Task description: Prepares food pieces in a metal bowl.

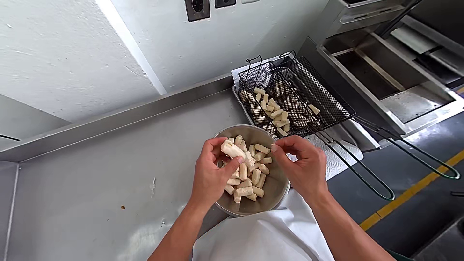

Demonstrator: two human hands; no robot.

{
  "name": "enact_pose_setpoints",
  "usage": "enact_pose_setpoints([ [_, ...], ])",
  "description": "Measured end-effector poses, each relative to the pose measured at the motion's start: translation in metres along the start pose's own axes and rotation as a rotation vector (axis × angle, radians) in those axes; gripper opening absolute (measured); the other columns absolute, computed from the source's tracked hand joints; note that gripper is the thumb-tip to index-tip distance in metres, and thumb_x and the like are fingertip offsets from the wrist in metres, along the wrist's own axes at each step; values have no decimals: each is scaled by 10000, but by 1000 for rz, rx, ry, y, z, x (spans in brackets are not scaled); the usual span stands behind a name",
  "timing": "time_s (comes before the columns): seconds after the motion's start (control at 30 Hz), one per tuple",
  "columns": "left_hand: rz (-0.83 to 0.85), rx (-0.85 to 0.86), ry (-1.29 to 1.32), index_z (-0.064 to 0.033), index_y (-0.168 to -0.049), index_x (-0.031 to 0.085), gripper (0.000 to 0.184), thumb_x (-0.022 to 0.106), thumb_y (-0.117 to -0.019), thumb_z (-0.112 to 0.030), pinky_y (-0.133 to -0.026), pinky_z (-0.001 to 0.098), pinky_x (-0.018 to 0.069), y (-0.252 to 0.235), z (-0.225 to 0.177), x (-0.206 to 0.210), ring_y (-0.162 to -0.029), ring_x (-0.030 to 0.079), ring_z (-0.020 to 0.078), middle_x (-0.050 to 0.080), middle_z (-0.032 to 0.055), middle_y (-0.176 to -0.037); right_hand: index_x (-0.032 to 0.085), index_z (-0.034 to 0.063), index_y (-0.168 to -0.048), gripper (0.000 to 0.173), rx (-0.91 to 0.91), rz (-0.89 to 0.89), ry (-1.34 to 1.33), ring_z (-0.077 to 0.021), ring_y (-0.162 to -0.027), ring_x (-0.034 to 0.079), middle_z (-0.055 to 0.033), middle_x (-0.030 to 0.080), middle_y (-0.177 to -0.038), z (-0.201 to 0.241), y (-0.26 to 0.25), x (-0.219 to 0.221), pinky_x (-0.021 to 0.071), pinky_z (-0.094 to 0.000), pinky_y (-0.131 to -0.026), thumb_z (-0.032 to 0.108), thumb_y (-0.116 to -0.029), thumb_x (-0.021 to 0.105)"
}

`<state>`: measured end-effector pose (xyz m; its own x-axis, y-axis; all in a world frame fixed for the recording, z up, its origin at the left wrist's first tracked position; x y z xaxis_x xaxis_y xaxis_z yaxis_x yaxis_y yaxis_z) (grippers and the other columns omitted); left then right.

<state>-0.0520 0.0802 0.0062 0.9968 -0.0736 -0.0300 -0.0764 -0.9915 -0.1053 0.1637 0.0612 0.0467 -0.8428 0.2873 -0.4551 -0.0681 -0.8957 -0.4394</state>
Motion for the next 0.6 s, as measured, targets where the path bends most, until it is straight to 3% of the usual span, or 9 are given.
enact_pose_setpoints([
  [0.07, 53, -1, -22, -75, -1300, 602, 431, 754, -906, -160, -862, 258, 586, -2, 1, 0, -970, 698, 113, 720, 21, -1094, 740, 47, -975, 116, -112, 51, 79, -18, -834, 681, -1, 705, -923, 13, -2, 2, 596, -173, -755, 128, -939, 666],
  [0.2, 132, 47, -102, -79, -1407, 590, 457, 668, -979, -218, -978, 287, 558, -1, -2, 12, -1115, 667, 111, 681, 32, -1239, 776, 57, -981, 131, -253, 67, 181, -68, -864, 685, -41, 724, -938, 34, -4, 13, 571, -191, -755, 130, -941, 674],
  [0.47, 168, 55, -133, -80, -1415, 591, 469, 676, -973, -214, -891, 263, 601, 5, -2, 24, -1021, 695, 103, 669, 42, -1192, 781, 46, -989, 138, -319, 77, 225, -96, -847, 688, -61, 725, -924, 39, -5, 22, 567, -202, -729, 105, -944, 664],
  [0.6, 121, 94, -171, -51, -1400, 598, 462, 689, -965, -174, -904, 260, 598, 5, -6, 24, -1029, 695, 103, 671, 65, -1194, 763, 3, -1106, 270, -387, 124, 290, -187, -893, 703, -119, 733, -999, 42, 6, 33, 583, -288, -730, 70, -948, 554],
])
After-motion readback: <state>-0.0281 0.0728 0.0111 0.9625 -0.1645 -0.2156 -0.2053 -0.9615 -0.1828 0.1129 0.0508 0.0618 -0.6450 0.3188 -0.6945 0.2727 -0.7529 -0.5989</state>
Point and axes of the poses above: each hand's wrist, its own y-axis away from the middle knuckle, its own x-axis out of the palm, z = x × y, the point moved 7 cm from there along -y, towards the middle knuckle
